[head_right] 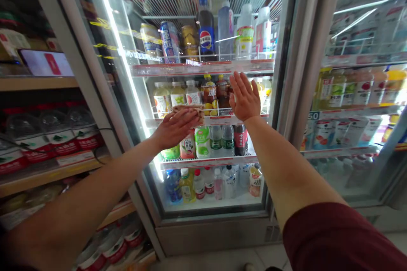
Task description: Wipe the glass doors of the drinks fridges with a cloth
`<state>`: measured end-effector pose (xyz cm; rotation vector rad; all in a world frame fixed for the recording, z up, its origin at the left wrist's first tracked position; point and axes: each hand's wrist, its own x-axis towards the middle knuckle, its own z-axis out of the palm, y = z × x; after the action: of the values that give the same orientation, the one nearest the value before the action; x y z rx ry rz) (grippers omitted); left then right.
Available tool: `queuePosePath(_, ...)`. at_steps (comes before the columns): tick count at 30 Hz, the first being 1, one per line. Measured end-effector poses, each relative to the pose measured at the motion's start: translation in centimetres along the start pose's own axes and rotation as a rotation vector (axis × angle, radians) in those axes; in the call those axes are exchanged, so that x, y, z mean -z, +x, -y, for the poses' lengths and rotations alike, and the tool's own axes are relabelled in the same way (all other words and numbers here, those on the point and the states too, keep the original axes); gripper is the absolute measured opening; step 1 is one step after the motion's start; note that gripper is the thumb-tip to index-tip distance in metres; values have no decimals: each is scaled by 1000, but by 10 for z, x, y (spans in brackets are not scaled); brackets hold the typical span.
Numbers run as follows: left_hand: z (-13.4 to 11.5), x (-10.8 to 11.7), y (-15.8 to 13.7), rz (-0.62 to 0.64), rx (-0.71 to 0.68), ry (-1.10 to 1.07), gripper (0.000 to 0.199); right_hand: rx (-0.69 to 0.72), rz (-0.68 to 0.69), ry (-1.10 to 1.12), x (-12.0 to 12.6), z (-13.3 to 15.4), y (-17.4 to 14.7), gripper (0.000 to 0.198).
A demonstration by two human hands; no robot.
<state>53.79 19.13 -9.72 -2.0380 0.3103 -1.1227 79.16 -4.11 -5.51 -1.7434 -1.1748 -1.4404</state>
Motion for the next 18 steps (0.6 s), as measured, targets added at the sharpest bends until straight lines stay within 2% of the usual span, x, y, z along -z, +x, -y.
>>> queuePosePath(3, 18, 3, 6, 35, 5, -18, 60, 0, 5, 8, 0, -1, 0, 69)
queuePosePath(6, 29, 2, 15, 16, 194, 5, 67, 3, 11, 5, 1, -1, 1, 69)
queuePosePath(8, 21, -2, 14, 0, 270, 11, 69, 4, 11, 0, 1, -1, 1, 69)
queuePosePath(10, 4, -7, 6, 11, 221, -8, 67, 1, 5, -6, 1, -1, 1, 68)
queuePosePath(12, -8, -10, -3, 40, 101, -38, 63, 0, 0, -8, 0, -1, 1, 68)
queuePosePath(14, -5, -10, -8, 59, 36, -54, 63, 0, -3, -8, 0, -1, 1, 68)
queuePosePath(16, 8, -8, -7, 28, 122, -48, 68, 0, 1, -7, 1, 0, 1, 68)
queuePosePath(18, 18, -8, -3, -25, 290, -46, 74, -1, 13, -2, 2, 0, 1, 68)
